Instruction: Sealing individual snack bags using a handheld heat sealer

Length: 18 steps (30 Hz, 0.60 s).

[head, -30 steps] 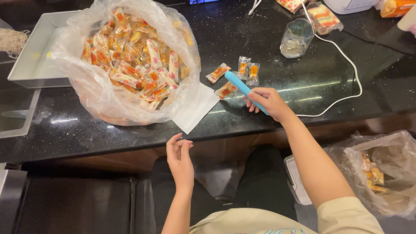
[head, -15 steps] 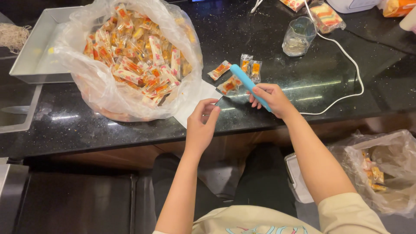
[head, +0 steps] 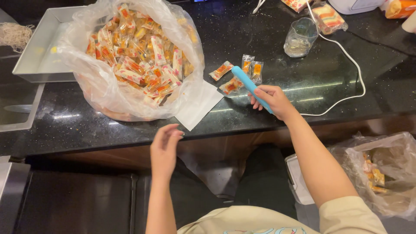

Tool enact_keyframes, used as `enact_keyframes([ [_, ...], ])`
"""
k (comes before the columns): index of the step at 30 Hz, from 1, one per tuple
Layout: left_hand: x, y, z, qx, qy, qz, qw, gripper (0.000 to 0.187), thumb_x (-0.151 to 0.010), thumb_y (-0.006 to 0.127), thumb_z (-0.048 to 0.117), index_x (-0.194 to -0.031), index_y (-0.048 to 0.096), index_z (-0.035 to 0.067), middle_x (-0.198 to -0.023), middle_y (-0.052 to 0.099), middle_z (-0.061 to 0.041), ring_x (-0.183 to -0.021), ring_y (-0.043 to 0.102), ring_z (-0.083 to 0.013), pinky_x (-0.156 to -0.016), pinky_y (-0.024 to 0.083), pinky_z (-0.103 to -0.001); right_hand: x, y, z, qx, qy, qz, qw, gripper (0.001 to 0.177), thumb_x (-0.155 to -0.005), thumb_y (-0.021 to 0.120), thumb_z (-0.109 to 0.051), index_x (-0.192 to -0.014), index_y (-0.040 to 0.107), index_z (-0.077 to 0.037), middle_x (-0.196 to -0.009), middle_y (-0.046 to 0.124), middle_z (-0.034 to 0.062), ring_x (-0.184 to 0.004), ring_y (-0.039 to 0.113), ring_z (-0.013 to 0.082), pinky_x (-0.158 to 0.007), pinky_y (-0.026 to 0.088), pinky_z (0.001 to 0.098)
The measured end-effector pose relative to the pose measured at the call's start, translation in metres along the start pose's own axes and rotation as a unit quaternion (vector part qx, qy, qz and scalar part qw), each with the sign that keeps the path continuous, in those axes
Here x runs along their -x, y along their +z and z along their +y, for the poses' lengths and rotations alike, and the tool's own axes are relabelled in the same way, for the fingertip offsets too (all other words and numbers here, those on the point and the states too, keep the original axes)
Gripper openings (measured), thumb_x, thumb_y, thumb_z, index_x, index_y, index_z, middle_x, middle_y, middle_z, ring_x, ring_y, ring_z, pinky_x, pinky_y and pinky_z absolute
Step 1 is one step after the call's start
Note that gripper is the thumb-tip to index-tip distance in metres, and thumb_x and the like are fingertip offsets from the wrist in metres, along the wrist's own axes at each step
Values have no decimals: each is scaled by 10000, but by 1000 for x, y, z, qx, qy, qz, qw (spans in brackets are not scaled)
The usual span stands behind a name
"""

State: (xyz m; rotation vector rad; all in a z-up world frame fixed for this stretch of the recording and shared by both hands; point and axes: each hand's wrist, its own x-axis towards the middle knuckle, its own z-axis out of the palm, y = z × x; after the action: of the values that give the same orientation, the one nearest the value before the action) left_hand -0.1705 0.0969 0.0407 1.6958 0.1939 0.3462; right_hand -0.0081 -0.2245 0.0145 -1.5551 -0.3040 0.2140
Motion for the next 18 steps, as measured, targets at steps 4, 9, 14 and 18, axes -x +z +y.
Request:
enact_keyframes([
  [4,3,-22,7,23,-7,56,998,201,-987,512,90,-1139,642,71,-915,681,-114,-867,622,-177,-883,526,-338,4,6,-12,13,2,1,1000,257,-986,584,-241,-908,673,-13,-747,668,157,-613,674,190,-524,545,259],
  [9,8,-2,10,42,-14,-9,999,214,-959,531,74,-1125,656,26,-908,691,-167,-850,647,-233,-885,532,-400,5,7,-15,10,6,4,1000,263,-982,586,-243,-889,674,-13,-746,671,154,-615,673,186,-532,543,257],
  [14,9,33,11,62,-20,-70,995,211,-938,562,79,-1117,664,35,-916,704,-148,-859,660,-211,-892,529,-397,4,5,-11,14,3,4,1000,253,-979,588,-239,-896,675,-16,-739,671,158,-611,679,193,-531,547,265],
  [18,7,51,24,42,-38,-117,992,216,-929,593,107,-1128,668,70,-946,713,-125,-893,671,-200,-890,545,-365,5,5,-15,13,7,-1,1000,268,-977,589,-248,-880,678,-15,-737,674,160,-609,679,198,-537,546,272],
])
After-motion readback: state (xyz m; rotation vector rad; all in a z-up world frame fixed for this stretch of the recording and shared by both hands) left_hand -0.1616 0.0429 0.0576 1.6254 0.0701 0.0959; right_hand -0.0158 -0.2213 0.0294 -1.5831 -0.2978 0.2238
